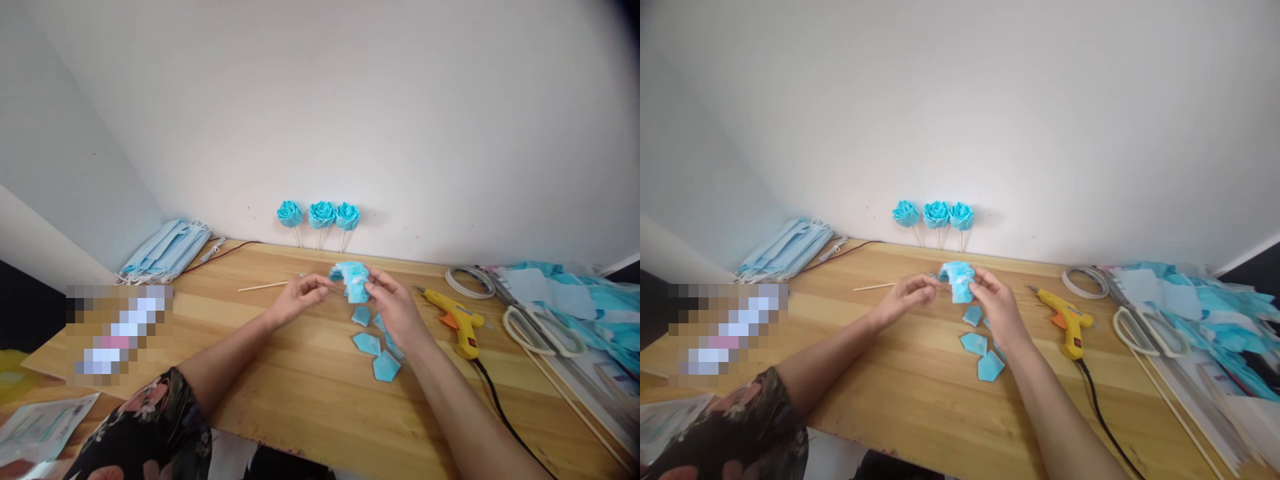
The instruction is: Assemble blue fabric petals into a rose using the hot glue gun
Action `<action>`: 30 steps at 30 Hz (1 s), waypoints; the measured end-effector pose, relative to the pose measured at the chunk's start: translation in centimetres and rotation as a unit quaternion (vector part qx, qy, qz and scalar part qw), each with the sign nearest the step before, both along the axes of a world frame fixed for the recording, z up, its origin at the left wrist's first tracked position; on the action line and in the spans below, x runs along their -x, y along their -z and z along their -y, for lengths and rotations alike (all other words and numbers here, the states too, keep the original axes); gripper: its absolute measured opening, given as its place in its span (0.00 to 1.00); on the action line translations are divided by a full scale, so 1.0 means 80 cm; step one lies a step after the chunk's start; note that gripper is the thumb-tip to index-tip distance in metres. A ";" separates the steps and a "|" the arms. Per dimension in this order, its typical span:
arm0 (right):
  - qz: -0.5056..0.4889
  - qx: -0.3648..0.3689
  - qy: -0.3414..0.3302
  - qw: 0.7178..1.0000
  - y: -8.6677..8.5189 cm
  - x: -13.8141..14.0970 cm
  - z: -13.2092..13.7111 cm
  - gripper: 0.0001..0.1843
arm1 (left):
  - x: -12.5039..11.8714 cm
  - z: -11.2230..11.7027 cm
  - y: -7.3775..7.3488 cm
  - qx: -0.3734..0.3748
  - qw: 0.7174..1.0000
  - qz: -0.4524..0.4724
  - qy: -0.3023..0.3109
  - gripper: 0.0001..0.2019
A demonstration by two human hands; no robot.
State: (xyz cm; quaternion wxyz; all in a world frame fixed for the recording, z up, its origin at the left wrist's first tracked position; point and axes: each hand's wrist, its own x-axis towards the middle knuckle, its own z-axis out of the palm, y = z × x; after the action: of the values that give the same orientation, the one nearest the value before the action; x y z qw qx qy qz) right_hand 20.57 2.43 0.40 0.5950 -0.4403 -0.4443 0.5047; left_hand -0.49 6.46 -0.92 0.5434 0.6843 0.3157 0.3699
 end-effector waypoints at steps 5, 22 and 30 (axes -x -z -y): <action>-0.102 -0.027 0.041 0.994 -0.015 -0.014 -0.002 0.15 | 0.041 -0.034 -0.025 -0.237 0.890 -0.373 -0.115 0.09; -0.053 -0.007 0.012 0.999 -0.009 -0.004 0.000 0.18 | 0.057 -0.032 -0.042 -0.207 0.892 -0.357 -0.185 0.22; 0.047 0.004 -0.043 0.998 0.000 0.006 0.008 0.24 | -0.014 0.021 -0.003 0.134 0.988 0.025 0.077 0.32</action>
State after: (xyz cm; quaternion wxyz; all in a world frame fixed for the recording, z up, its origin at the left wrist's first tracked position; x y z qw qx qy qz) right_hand 20.09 1.82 0.40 0.5494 -0.4461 -0.4881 0.5109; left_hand 0.62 4.80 -0.72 0.6644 0.6184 0.2952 0.2982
